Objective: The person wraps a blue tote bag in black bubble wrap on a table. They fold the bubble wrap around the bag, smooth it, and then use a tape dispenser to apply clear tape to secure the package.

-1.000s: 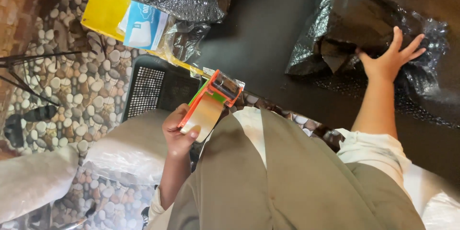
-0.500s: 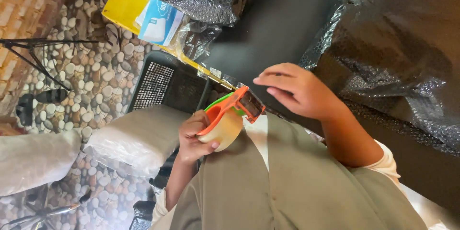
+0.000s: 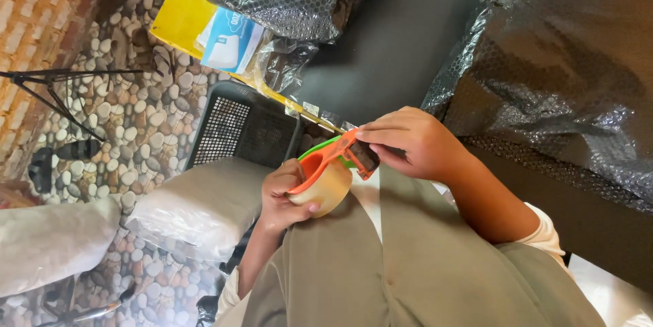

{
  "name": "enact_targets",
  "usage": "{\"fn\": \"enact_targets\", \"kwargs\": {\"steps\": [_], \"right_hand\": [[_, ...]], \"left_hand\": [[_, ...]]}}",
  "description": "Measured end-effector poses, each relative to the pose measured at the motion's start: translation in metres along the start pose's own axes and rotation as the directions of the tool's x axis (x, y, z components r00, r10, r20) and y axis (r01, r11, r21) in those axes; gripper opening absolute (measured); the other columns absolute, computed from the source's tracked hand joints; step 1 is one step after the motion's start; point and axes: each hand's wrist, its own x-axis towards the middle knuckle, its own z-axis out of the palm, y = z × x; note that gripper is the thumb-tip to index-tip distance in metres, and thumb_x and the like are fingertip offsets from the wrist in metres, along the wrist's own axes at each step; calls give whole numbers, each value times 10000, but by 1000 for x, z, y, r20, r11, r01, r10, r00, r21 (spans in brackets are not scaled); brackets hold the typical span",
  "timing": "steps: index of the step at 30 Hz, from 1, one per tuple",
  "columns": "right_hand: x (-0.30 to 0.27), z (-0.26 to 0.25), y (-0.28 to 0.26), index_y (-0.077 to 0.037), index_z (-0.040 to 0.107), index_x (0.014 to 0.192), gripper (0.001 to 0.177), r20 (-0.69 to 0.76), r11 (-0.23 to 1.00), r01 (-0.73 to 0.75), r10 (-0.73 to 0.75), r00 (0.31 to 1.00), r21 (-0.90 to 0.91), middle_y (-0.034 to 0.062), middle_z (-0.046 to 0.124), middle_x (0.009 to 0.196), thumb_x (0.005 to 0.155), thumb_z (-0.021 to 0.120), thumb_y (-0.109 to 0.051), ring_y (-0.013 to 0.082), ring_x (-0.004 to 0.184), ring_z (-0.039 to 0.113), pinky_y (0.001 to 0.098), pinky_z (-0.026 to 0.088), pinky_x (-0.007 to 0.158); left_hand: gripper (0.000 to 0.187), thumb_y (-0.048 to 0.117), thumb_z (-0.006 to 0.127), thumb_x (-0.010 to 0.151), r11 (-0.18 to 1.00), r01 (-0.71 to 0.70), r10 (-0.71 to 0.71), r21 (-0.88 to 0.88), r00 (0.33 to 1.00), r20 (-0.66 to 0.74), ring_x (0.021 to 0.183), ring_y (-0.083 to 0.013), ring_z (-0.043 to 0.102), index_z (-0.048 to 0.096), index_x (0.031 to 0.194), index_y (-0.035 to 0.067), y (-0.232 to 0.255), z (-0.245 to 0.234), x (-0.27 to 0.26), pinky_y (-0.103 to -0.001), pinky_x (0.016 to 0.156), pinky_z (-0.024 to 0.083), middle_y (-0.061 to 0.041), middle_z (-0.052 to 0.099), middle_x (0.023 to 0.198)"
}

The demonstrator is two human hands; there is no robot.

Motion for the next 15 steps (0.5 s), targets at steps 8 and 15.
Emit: {"fn": "enact_targets", "kwargs": {"steps": [8, 15], "right_hand": [[-9, 4, 8, -137, 773, 1033, 114, -24, 984, -152, 155, 988, 93, 14, 761, 1039, 939, 733, -186, 250, 945, 728, 364, 551, 849], [-19, 0, 6, -119, 676, 915, 116, 25, 986, -168, 167, 986, 22, 20, 685, 1009, 987, 676, -209, 278, 988, 656, 396, 524, 886]], "left_hand": [[505, 269, 951, 752, 1000, 15, -14, -21, 997, 76, 582, -224, 457, 526, 577, 61, -4, -8, 12, -330, 591, 399, -64, 427, 584], [511, 263, 930, 785, 992, -9, -7, 129, 992, 124, 560, -257, 449, 508, 591, 50, 9, -5, 38, -354, 586, 405, -92, 441, 592]]}}
